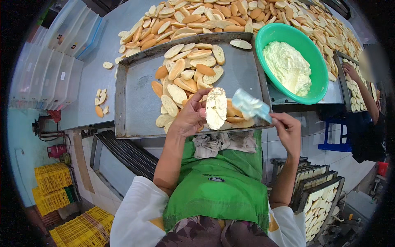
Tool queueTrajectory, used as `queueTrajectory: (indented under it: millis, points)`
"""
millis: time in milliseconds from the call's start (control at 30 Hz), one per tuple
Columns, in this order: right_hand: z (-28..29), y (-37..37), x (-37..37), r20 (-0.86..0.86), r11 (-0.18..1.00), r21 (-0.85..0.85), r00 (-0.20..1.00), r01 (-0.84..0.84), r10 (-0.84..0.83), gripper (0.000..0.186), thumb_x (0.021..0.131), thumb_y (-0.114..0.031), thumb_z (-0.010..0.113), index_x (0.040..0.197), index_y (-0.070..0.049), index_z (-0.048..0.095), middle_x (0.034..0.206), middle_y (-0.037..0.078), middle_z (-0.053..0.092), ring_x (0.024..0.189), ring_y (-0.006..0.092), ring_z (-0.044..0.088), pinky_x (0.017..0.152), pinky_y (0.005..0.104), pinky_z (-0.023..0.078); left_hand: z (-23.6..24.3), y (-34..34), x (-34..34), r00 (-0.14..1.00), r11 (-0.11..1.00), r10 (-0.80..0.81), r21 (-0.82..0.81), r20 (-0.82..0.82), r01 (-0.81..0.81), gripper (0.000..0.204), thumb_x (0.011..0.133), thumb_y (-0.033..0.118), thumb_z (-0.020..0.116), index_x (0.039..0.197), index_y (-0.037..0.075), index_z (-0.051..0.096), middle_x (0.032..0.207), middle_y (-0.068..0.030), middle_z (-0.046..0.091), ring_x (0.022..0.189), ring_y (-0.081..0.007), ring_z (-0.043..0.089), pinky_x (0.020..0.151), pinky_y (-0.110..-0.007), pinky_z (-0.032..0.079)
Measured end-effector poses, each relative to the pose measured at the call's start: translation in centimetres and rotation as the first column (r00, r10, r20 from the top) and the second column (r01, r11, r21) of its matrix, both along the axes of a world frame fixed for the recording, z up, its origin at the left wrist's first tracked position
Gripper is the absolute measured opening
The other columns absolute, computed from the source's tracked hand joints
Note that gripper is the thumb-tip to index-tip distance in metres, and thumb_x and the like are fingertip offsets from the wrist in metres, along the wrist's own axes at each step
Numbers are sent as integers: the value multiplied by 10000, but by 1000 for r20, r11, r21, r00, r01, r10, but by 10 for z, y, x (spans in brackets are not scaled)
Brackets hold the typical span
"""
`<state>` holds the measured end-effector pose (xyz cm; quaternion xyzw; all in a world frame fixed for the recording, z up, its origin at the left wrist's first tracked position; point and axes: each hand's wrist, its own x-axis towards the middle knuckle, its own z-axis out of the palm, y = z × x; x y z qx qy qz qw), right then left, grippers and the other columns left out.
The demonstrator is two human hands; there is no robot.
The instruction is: Spreading cream on sliced bread using a spatula.
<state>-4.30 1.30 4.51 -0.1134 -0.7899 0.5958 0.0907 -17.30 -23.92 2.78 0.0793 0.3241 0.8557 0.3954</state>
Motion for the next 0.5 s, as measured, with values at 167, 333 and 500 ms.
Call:
queueTrajectory:
  millis: [167, 333, 500]
  points:
    - [4, -33, -13, -285, 982, 183, 959, 47, 7, 252, 706, 64, 592, 916, -57, 664, 814, 58, 591, 751, 161, 543, 627, 242, 411, 1, 10, 2, 999, 1000, 4, -25, -47, -5, 729, 663, 143, 751, 1257, 98, 332, 1133, -91, 525, 979, -193, 571, 769, -298, 535]
    - [-4, -17, -11, -278, 792, 547, 951, 270, -132, 334, 639, 77, 627, 920, -97, 672, 849, 62, 587, 786, 207, 533, 677, 289, 421, 10, 2, -2, 980, 985, 138, -83, -145, -151, 750, 659, 166, 758, 1264, 119, 318, 1129, -96, 527, 976, -190, 566, 796, -318, 519]
    - [-2, -30, -12, -280, 937, 317, 958, 147, -55, 329, 626, 71, 627, 902, -100, 676, 840, 52, 590, 767, 211, 518, 675, 298, 403, 12, 9, -5, 922, 979, 126, -103, -367, -174, 759, 698, 141, 721, 1311, 148, 275, 1165, -147, 508, 1078, -227, 513, 872, -364, 470]
